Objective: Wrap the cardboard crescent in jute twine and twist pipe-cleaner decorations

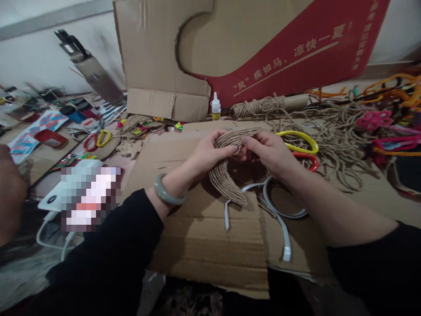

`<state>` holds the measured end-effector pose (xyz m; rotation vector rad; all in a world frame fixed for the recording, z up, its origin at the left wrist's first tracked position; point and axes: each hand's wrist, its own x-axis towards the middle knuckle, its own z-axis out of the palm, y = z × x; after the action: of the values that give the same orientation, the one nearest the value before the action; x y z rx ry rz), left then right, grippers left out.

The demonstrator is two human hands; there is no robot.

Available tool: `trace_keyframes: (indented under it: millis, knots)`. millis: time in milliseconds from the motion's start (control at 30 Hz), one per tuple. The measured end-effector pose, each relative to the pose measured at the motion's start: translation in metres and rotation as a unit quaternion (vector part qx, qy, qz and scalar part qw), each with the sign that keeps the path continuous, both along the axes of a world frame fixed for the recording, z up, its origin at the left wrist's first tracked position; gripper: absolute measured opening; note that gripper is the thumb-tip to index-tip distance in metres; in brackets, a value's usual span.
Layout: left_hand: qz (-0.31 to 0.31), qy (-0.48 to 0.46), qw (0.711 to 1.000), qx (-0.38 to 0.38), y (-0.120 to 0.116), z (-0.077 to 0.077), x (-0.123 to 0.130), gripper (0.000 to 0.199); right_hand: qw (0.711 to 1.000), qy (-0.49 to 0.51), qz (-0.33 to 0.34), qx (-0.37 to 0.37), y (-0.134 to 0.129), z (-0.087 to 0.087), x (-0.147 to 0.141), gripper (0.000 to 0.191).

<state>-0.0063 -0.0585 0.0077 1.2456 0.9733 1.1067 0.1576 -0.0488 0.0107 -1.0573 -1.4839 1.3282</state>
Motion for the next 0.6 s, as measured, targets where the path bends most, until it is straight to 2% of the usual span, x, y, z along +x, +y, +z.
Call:
trace_keyframes:
  millis: [300,600]
  knots:
    - [0.008,0.020,1.000,0.016,0.0019,-0.0028,-0.0016,0.033,1.000,-0.017,0.015,-0.010,-0.0003,0.0007,-0.0014,0.033]
    - [-0.002,-0.003,1.000,0.008,0.0013,-0.0016,-0.0011,0.033,0.999,-0.006,0.013,-0.029,-0.0039,0.0046,-0.0027,0.029]
